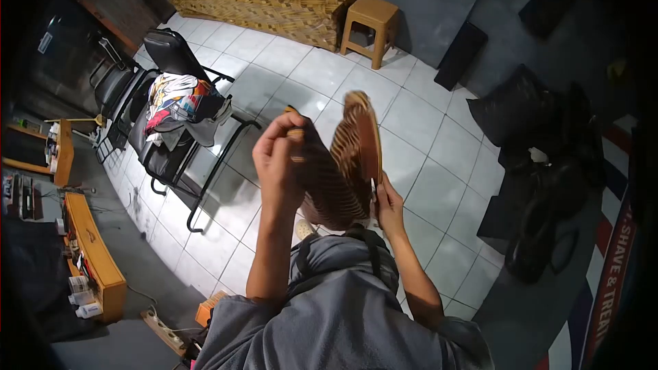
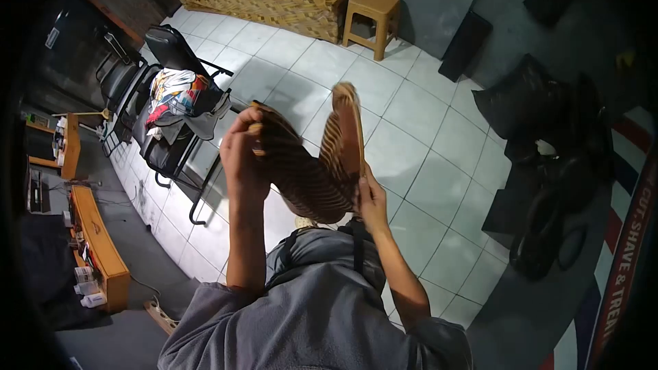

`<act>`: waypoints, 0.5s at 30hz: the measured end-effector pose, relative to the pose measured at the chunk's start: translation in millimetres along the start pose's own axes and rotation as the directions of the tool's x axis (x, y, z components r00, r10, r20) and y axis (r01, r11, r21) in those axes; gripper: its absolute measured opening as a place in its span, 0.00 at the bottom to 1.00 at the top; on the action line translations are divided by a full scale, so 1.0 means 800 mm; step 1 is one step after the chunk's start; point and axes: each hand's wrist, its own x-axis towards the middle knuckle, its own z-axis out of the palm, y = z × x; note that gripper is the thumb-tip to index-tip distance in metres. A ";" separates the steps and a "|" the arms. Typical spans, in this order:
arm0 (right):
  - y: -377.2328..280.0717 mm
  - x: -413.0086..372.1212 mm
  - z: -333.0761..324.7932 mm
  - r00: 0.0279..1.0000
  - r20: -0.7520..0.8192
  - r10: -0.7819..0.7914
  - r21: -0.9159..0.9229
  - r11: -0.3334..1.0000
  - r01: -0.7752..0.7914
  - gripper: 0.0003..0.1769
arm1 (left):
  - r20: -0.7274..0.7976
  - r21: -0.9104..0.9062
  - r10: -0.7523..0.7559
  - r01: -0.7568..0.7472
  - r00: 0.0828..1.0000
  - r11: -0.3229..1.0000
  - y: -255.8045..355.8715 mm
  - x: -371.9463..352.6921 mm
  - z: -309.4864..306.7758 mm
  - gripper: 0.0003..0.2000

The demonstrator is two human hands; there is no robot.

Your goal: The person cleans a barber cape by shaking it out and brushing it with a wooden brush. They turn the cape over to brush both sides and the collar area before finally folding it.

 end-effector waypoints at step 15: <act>0.261 -0.019 -0.127 0.847 0.163 0.505 -0.971 0.236 0.046 0.19 | 0.111 -0.165 0.292 -0.272 0.950 0.948 0.050 0.011 -0.019 0.12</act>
